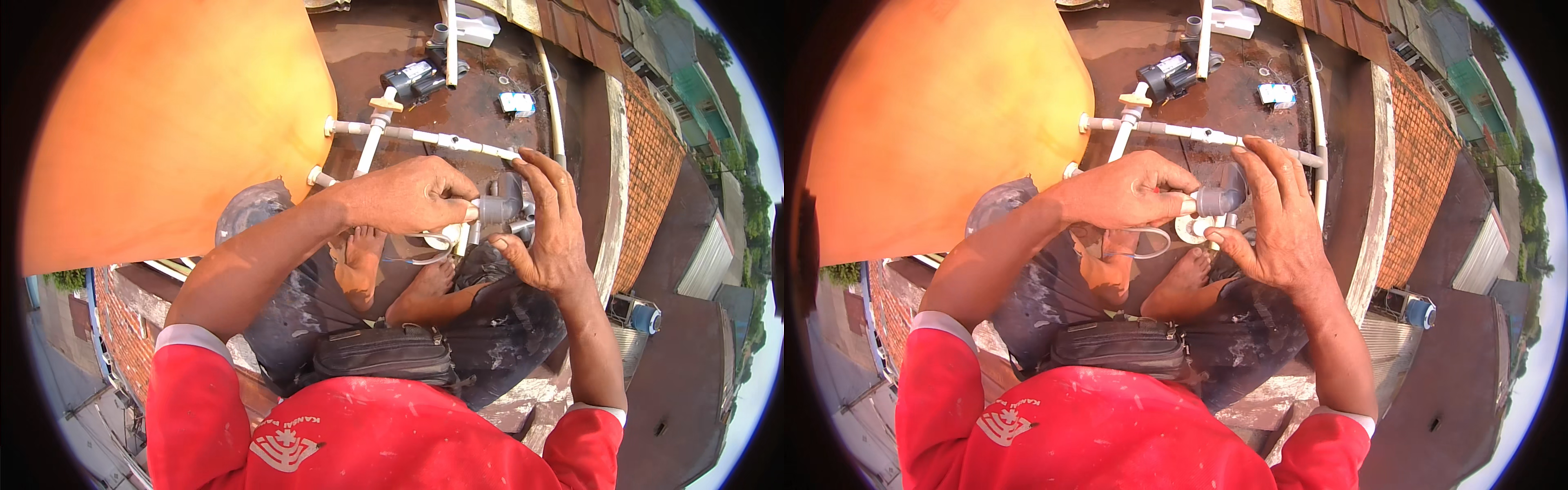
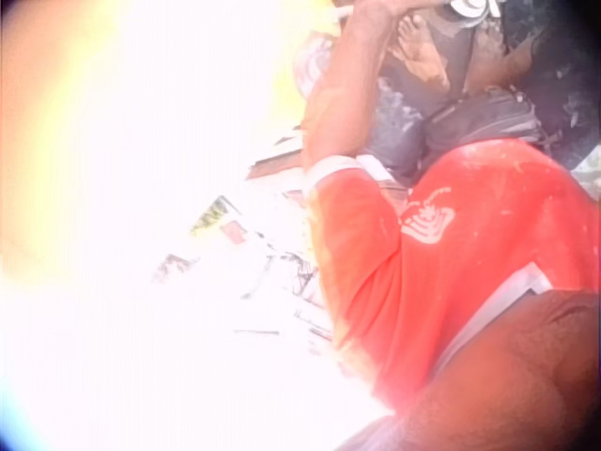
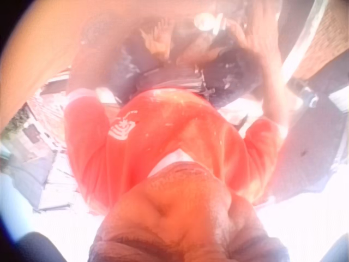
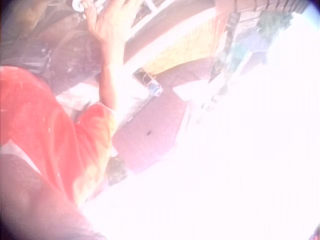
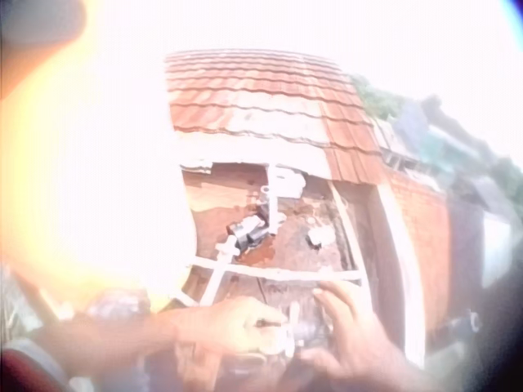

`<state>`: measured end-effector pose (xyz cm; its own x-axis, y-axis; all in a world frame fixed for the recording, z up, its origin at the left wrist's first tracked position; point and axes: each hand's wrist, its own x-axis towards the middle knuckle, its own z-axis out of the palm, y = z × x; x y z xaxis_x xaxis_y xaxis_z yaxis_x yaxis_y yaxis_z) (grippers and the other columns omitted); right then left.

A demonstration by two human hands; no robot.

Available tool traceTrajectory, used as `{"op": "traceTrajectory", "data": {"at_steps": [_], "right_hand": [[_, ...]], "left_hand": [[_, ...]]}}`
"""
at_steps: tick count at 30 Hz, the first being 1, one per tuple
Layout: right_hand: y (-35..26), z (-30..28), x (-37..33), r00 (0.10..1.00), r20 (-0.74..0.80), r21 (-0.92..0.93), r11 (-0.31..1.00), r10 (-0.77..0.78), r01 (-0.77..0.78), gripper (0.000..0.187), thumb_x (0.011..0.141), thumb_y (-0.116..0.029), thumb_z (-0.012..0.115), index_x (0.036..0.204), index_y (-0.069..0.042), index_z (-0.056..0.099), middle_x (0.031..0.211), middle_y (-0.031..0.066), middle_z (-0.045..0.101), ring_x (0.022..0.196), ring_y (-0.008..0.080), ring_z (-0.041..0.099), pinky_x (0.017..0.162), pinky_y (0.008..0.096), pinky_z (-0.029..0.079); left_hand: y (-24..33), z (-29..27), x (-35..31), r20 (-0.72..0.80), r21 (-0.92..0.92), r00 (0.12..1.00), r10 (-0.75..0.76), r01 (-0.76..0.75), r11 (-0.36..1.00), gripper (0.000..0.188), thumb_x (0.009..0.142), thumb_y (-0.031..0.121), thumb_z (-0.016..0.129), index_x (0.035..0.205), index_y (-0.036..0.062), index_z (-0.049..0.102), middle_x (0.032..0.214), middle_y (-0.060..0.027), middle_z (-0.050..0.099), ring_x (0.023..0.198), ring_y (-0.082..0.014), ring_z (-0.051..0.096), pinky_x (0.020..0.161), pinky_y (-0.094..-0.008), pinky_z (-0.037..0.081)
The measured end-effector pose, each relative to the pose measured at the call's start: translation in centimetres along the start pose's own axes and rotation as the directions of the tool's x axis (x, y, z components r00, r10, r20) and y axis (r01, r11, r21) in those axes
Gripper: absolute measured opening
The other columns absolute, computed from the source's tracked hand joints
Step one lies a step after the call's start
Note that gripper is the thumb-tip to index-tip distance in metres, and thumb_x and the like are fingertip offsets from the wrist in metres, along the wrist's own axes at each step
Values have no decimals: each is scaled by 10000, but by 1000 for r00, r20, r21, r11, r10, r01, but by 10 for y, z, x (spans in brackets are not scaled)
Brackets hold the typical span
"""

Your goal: The person assembles a PVC plumbing system on a rooftop, handling pipes, fittings, a water pump, and a valve. They connect components by hand, apply sealant, and organize tools and parts around the work area.

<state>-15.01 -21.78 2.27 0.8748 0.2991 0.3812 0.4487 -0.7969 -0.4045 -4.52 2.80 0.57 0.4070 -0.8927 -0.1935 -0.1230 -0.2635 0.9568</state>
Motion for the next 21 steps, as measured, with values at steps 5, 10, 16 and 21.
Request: {"op": "traceTrajectory", "data": {"at_steps": [5,10,16,21], "right_hand": [[11,-16,7,963,82,-85,961,-255,262,557,964,-454,766,1209,31,643,1154,194,656,1018,404,631,891,502,522],[3,20,-9,983,12,156,971,184,-183,417,1104,-415,667,1043,-3,645,854,172,605,777,382,615,701,472,496],[-11,46,-3,630,372,606,336,681,-721,583,1170,-488,558,957,26,733,716,15,631,684,123,606,644,357,526],[3,31,-2,963,-161,257,951,218,-172,520,1084,-477,672,1101,40,726,907,105,703,764,250,663,679,388,550]], "left_hand": [[3,5,0,35,-223,997,64,-55,973,275,1092,205,656,1133,-46,761,832,21,671,768,-47,556,658,-270,457],[9,15,-2,-240,198,965,101,-53,979,298,1037,227,681,1173,-17,784,865,-149,754,774,-262,697,718,-426,545],[-8,26,6,-288,651,923,255,-7,759,295,1006,243,671,1162,17,780,908,-246,783,888,-502,744,833,-580,592],[-10,10,15,-258,449,949,180,-47,892,264,1045,233,667,1098,-7,764,804,-162,717,781,-292,719,738,-460,556]]}}
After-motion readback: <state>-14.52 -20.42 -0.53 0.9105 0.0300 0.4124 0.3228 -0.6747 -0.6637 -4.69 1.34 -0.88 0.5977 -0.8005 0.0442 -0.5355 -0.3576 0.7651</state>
